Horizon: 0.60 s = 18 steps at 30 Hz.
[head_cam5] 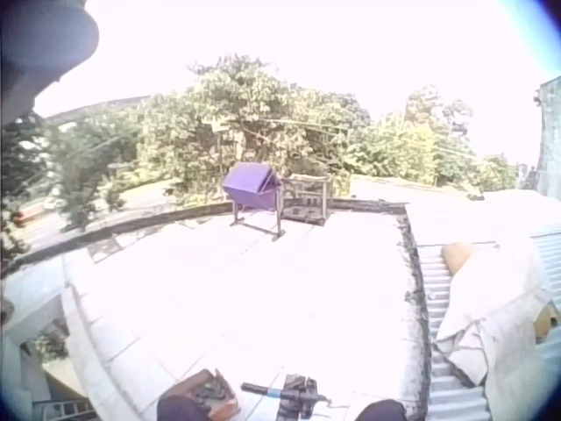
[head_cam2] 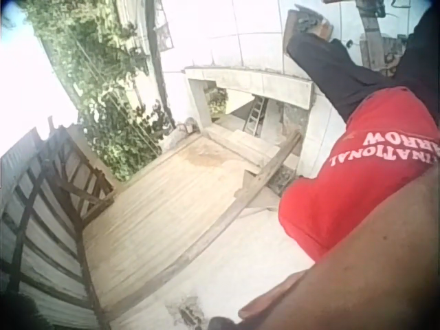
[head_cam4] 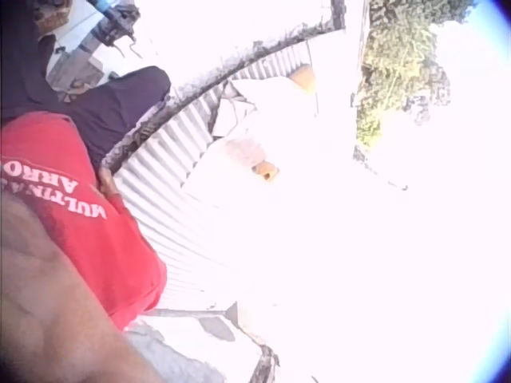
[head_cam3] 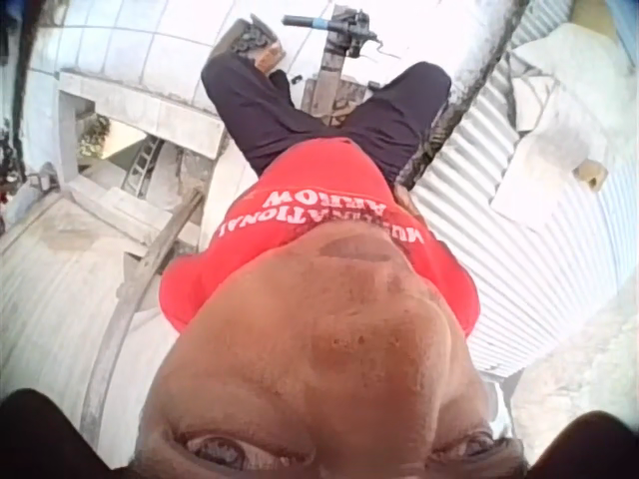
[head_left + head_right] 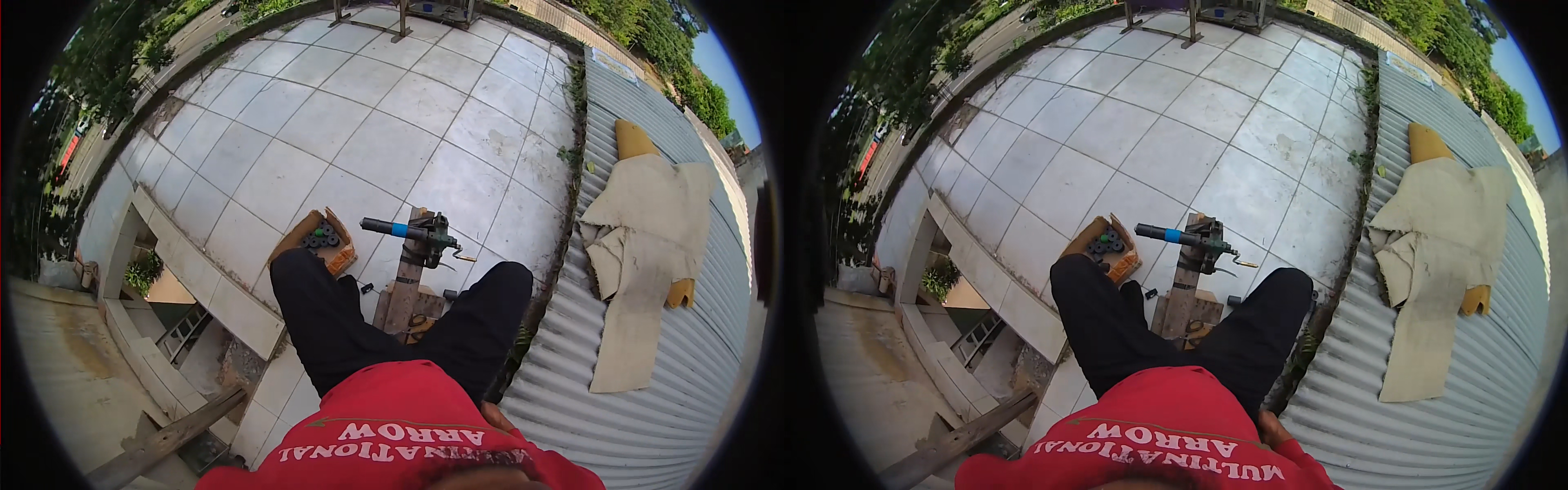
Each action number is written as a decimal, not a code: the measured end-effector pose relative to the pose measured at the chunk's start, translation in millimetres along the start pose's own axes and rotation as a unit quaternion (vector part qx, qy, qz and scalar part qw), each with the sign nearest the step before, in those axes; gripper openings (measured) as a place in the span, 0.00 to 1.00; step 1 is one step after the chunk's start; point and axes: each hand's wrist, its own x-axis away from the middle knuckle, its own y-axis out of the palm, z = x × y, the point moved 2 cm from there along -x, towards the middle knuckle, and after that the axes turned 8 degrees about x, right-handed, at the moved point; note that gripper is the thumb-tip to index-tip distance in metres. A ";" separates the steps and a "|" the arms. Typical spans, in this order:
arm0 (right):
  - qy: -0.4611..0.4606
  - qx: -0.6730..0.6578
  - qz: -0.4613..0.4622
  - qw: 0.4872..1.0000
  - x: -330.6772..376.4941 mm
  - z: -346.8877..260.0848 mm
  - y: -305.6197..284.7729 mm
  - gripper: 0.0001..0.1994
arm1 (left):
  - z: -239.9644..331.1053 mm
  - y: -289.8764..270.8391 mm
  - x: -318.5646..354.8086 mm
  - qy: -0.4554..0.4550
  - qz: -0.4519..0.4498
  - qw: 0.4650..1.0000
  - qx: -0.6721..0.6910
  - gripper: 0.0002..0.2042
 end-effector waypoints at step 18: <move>-0.056 0.065 0.004 0.996 -21.6 32.3 -9.8 0.32 | -15.7 -8.6 37.2 0.003 0.054 0.998 0.035 0.35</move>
